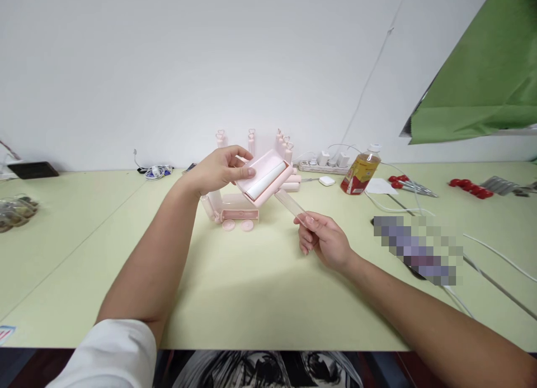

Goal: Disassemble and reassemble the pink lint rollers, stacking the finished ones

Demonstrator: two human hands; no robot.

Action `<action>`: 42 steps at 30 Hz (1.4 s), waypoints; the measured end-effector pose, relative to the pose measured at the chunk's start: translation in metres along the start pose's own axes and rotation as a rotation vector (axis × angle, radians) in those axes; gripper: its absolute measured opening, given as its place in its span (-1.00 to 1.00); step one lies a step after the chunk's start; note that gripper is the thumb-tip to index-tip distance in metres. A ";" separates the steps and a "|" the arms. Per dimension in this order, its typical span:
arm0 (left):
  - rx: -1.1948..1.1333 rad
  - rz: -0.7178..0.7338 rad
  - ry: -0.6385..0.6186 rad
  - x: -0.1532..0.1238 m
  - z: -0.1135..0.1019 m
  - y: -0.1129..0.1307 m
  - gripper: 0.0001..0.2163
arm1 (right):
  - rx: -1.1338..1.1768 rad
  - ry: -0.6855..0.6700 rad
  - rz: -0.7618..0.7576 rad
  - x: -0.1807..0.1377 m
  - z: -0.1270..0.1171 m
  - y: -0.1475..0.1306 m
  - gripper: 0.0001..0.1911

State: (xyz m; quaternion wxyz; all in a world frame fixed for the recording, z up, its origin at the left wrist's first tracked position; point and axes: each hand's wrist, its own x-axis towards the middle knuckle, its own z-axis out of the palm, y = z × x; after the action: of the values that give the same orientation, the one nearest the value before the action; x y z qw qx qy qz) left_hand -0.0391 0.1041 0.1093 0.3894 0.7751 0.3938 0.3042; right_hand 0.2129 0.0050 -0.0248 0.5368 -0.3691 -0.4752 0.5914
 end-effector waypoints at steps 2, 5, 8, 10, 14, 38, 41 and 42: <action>-0.013 -0.015 -0.003 0.001 0.002 -0.001 -0.63 | 0.025 0.007 0.012 0.000 0.002 0.000 -0.62; -0.019 -0.050 0.019 0.001 0.004 0.001 -0.65 | 0.039 0.008 0.029 0.000 0.003 0.000 -0.62; -0.048 -0.078 0.070 0.000 0.005 0.004 -0.68 | 0.009 -0.002 0.019 -0.001 0.001 0.001 -0.62; -0.104 -0.079 0.070 0.000 0.004 0.005 -0.70 | -0.046 -0.016 -0.020 -0.001 -0.001 0.000 -0.62; -0.217 -0.014 0.044 0.002 0.002 0.001 -0.71 | -0.149 0.003 -0.089 -0.003 -0.003 -0.004 -0.64; -0.089 0.180 0.045 0.002 0.008 0.002 -0.61 | -0.095 -0.024 -0.148 0.000 -0.006 -0.006 -0.68; -0.157 0.198 0.098 0.003 0.007 0.001 -0.63 | -0.106 -0.012 -0.196 -0.001 -0.006 -0.006 -0.68; -0.177 0.201 0.109 0.003 0.006 0.001 -0.62 | -0.104 -0.011 -0.198 -0.001 -0.005 -0.007 -0.68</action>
State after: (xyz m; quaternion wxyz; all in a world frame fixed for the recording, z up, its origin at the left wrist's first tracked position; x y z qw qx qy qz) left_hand -0.0323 0.1034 0.1077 0.4019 0.7556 0.3064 0.4167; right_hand 0.2198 0.0048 -0.0199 0.5700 -0.3445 -0.5424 0.5121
